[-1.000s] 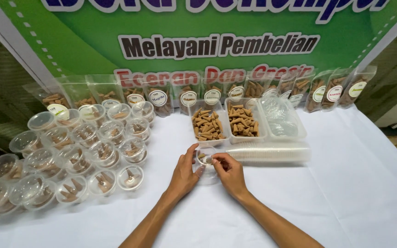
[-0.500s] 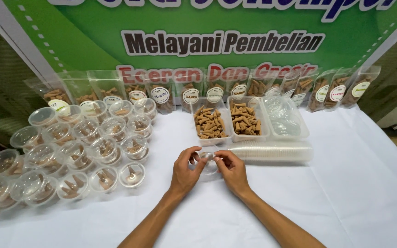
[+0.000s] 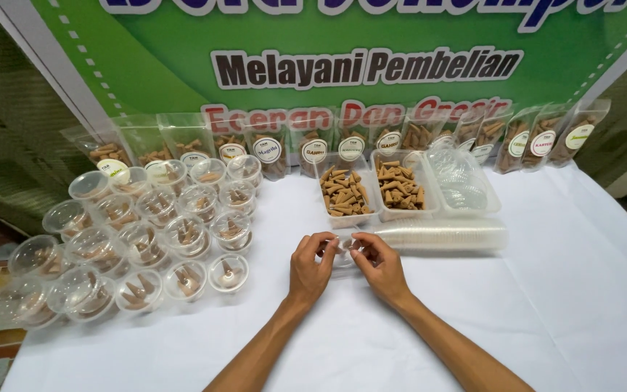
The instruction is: The person repeatedly fills small clear plastic cups with brown cylindrical pellets from a bulk container, then seals each cup with a clear lid. The filled and sealed cups are placed in a stack on the table.
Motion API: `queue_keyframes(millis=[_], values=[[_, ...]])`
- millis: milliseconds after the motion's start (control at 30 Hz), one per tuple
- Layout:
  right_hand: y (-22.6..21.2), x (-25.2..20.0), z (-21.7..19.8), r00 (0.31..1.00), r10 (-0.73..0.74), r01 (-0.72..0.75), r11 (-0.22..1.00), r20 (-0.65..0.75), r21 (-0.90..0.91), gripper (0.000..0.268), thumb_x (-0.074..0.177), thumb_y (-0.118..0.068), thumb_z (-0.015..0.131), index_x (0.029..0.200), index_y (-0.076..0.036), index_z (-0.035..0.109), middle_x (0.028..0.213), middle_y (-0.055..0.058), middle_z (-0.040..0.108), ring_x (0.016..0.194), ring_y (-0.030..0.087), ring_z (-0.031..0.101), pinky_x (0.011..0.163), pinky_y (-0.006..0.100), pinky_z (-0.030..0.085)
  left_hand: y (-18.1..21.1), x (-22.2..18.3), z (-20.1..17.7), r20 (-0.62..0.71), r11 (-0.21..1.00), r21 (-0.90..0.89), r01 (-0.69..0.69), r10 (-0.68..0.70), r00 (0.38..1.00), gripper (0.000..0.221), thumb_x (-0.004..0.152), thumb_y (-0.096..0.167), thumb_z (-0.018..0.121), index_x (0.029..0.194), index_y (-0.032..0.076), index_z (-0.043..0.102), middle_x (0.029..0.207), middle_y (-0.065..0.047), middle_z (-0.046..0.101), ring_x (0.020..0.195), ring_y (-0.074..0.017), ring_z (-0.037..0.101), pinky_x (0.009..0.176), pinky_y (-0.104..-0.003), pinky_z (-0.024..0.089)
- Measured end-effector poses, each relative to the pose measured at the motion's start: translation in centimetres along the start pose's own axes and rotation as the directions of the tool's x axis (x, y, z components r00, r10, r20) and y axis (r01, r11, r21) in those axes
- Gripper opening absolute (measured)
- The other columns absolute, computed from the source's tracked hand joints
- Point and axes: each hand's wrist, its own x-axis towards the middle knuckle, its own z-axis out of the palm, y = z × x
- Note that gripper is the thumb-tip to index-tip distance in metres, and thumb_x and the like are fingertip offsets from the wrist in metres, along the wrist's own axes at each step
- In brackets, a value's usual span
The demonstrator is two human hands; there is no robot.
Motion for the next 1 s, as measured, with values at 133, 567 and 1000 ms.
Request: queue_keyframes(millis=[133, 567, 1000], values=[[0.4, 0.4, -0.2, 1.0, -0.018, 0.018, 1.0, 0.001, 0.016, 0.027, 0.091, -0.003, 0.071, 0.118, -0.006, 0.072, 0.091, 0.011, 0.075, 0.07, 0.015, 0.061, 0.061, 0.031, 0.052, 0.2, 0.2, -0.2, -0.01, 0.998, -0.06, 0.035, -0.035, 0.999, 0.014, 0.102, 0.023, 0.061, 0.097, 0.012, 0.068, 0.071, -0.006, 0.075, 0.068, -0.0203, 0.066, 0.067, -0.032, 0.055], [1.2, 1.1, -0.1, 1.0, 0.017, -0.017, 0.999, 0.004, 0.036, 0.017, 0.092, -0.004, 0.069, 0.106, -0.006, 0.077, 0.082, 0.01, 0.074, 0.067, 0.013, 0.058, 0.061, 0.028, 0.051, -0.3, -0.4, -0.4, -0.012, 0.999, -0.042, 0.023, -0.024, 1.0, 0.007, 0.099, 0.014, 0.06, 0.1, 0.011, 0.066, 0.08, -0.01, 0.073, 0.075, -0.0243, 0.066, 0.07, -0.035, 0.055], [1.6, 1.3, -0.5, 0.999, 0.049, -0.049, 0.997, -0.004, 0.058, 0.014, 0.091, -0.008, 0.07, 0.1, -0.007, 0.079, 0.077, 0.009, 0.073, 0.065, 0.012, 0.055, 0.059, 0.027, 0.049, 0.8, -0.2, -0.6, -0.018, 0.999, -0.022, -0.028, 0.027, 0.999, 0.003, 0.094, 0.012, 0.068, 0.096, 0.013, 0.07, 0.076, -0.004, 0.071, 0.072, -0.0201, 0.063, 0.067, -0.031, 0.053]])
